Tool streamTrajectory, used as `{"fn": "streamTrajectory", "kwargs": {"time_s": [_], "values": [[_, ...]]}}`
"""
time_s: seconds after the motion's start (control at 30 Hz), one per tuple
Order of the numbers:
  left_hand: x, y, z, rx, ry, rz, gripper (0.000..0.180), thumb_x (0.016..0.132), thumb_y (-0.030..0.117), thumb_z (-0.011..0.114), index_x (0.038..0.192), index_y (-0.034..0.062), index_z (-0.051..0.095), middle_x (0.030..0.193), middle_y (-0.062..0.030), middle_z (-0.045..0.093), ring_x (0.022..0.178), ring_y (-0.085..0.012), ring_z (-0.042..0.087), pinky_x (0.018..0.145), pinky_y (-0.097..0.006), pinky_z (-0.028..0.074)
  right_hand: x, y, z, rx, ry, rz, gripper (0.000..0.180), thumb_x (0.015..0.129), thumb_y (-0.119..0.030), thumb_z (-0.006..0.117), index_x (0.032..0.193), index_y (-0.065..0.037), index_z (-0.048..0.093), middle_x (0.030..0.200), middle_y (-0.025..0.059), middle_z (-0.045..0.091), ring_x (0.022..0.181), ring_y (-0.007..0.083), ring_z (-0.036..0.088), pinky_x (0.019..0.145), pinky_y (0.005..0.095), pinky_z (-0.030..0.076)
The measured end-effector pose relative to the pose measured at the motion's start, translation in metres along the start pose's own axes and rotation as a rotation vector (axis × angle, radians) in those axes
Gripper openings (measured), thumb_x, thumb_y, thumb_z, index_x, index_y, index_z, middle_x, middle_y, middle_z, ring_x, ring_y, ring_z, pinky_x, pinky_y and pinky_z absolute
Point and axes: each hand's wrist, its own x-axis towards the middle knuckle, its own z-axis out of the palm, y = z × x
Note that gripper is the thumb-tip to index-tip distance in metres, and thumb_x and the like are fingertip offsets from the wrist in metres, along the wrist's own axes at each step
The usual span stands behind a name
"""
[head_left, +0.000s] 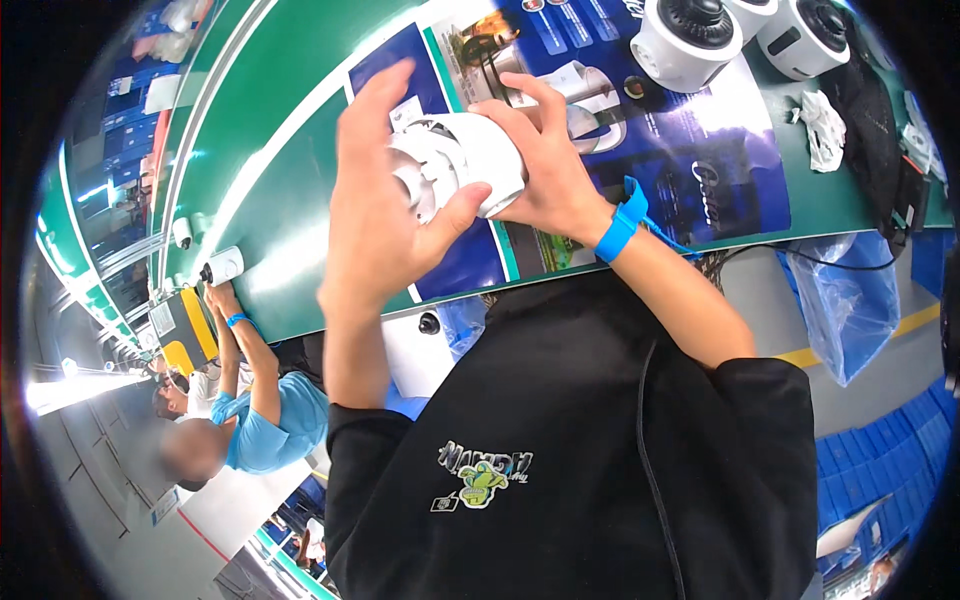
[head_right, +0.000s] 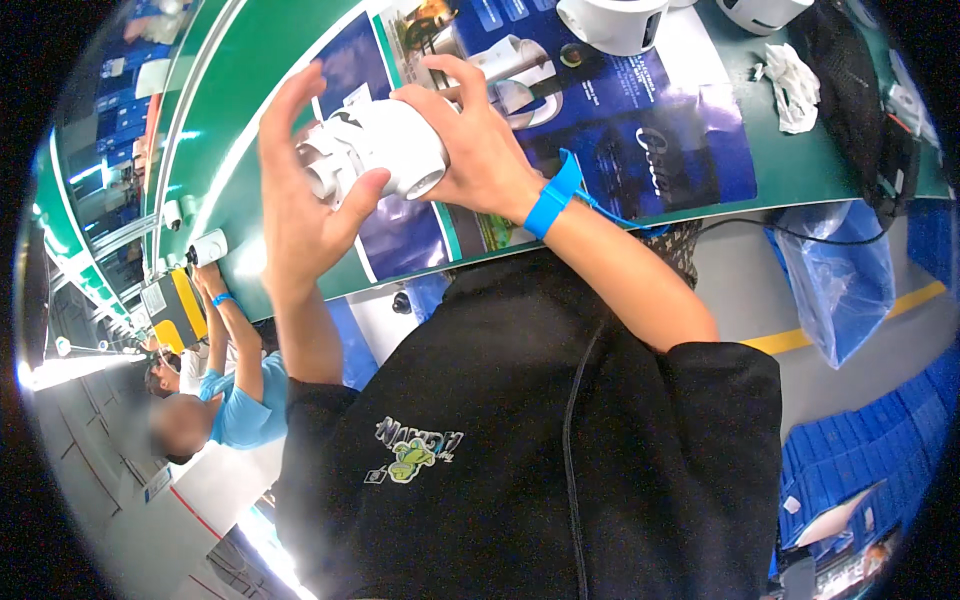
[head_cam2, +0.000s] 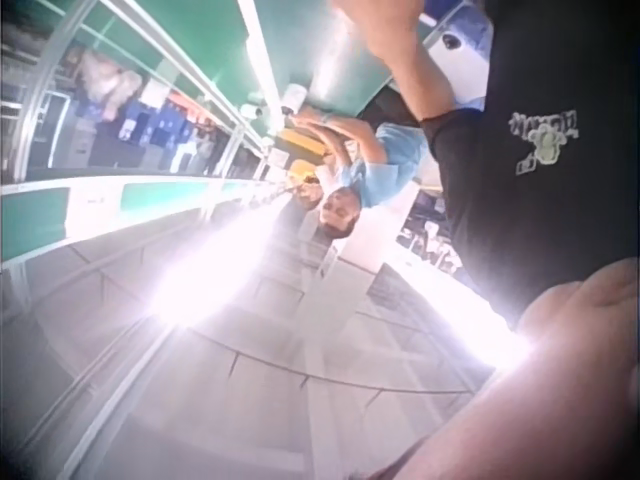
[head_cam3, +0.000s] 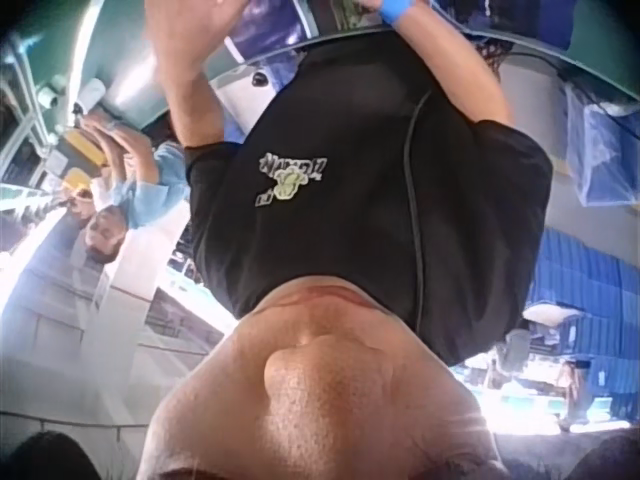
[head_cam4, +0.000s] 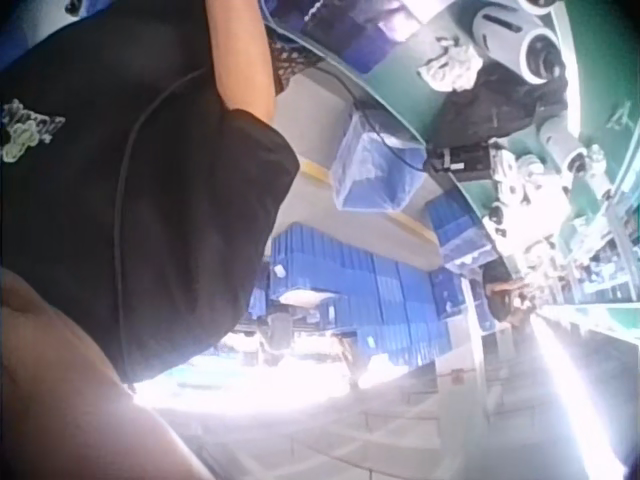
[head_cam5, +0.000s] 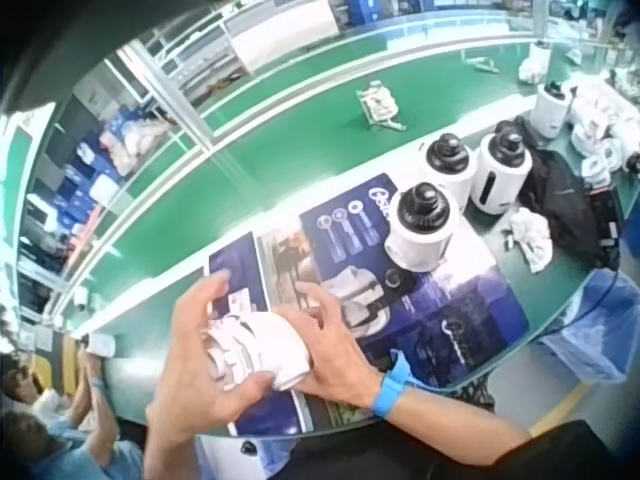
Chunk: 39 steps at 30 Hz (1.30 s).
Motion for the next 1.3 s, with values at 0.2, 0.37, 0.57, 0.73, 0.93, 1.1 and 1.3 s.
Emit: {"fn": "streamTrajectory", "kwargs": {"time_s": [0.2, 0.37, 0.57, 0.73, 0.93, 1.1, 1.3], "values": [[-0.025, -0.004, 0.02, -0.233, 0.249, -0.166, 0.074, 0.065, 0.019, 0.083, 0.125, -0.0061, 0.049, 0.12, -0.0195, 0.058, 0.104, -0.0295, 0.061, 0.088, -0.035, 0.05, 0.0, -0.005, 0.003, 0.011, 0.071, 0.003, 0.08, 0.054, -0.015, 0.087, 0.124, -0.013, 0.049, 0.134, 0.0173, 0.03, 0.103, 0.0385, 0.057, 0.088, 0.0437, 0.052], [-0.014, 0.0, -0.004, 0.021, 0.009, 0.069, 0.072, 0.064, 0.019, 0.084, 0.125, -0.0038, 0.053, 0.121, -0.0196, 0.059, 0.104, -0.0314, 0.061, 0.086, -0.036, 0.051, -0.001, -0.006, 0.002, 0.019, 0.061, 0.011, 0.081, 0.053, -0.016, 0.088, 0.124, -0.013, 0.049, 0.133, 0.0175, 0.031, 0.104, 0.0385, 0.057, 0.088, 0.0438, 0.052], [-0.02, 0.007, -0.011, 0.158, -0.062, -0.07, 0.071, 0.064, 0.018, 0.084, 0.124, -0.0034, 0.054, 0.123, -0.0195, 0.057, 0.105, -0.0317, 0.06, 0.084, -0.036, 0.052, -0.002, -0.001, 0.004, 0.038, 0.04, 0.003, 0.08, 0.053, -0.015, 0.088, 0.124, -0.013, 0.049, 0.133, 0.0173, 0.032, 0.105, 0.0384, 0.057, 0.088, 0.044, 0.052], [-0.019, 0.005, -0.001, 0.156, -0.056, -0.048, 0.087, 0.061, 0.028, 0.085, 0.132, -0.0031, 0.046, 0.132, -0.0208, 0.05, 0.113, -0.0359, 0.054, 0.09, -0.039, 0.048, 0.002, -0.005, 0.004, -0.01, 0.028, -0.035, 0.08, 0.053, -0.015, 0.088, 0.124, -0.012, 0.05, 0.133, 0.0171, 0.032, 0.105, 0.0378, 0.057, 0.087, 0.0436, 0.052], [-0.017, -0.008, 0.015, 0.056, 0.029, 0.034, 0.084, 0.069, 0.036, 0.081, 0.134, -0.0024, 0.044, 0.134, -0.0229, 0.046, 0.117, -0.0386, 0.05, 0.094, -0.041, 0.045, 0.002, -0.004, -0.002, -0.021, 0.051, -0.029, 0.082, 0.055, -0.015, 0.086, 0.127, -0.011, 0.048, 0.133, 0.0168, 0.031, 0.099, 0.0346, 0.06, 0.086, 0.0418, 0.053], [-0.016, -0.008, 0.032, -0.037, 0.287, 0.05, 0.072, 0.069, 0.033, 0.08, 0.126, -0.0021, 0.052, 0.12, -0.0196, 0.052, 0.106, -0.0359, 0.054, 0.089, -0.04, 0.047, 0.001, -0.001, -0.001, 0.024, 0.025, -0.062, 0.088, 0.053, -0.019, 0.087, 0.128, -0.006, 0.044, 0.13, 0.0201, 0.035, 0.123, 0.0413, 0.039, 0.098, 0.0444, 0.045], [-0.013, 0.008, 0.001, 0.167, 0.054, 0.049, 0.05, 0.074, 0.028, 0.075, 0.117, 0.0056, 0.063, 0.114, -0.0134, 0.056, 0.103, -0.0321, 0.051, 0.085, -0.04, 0.045, -0.003, -0.006, -0.002, 0.043, -0.003, -0.031, 0.085, 0.054, -0.016, 0.087, 0.128, -0.009, 0.045, 0.131, 0.0164, 0.035, 0.108, 0.0352, 0.055, 0.091, 0.0418, 0.051]]}}
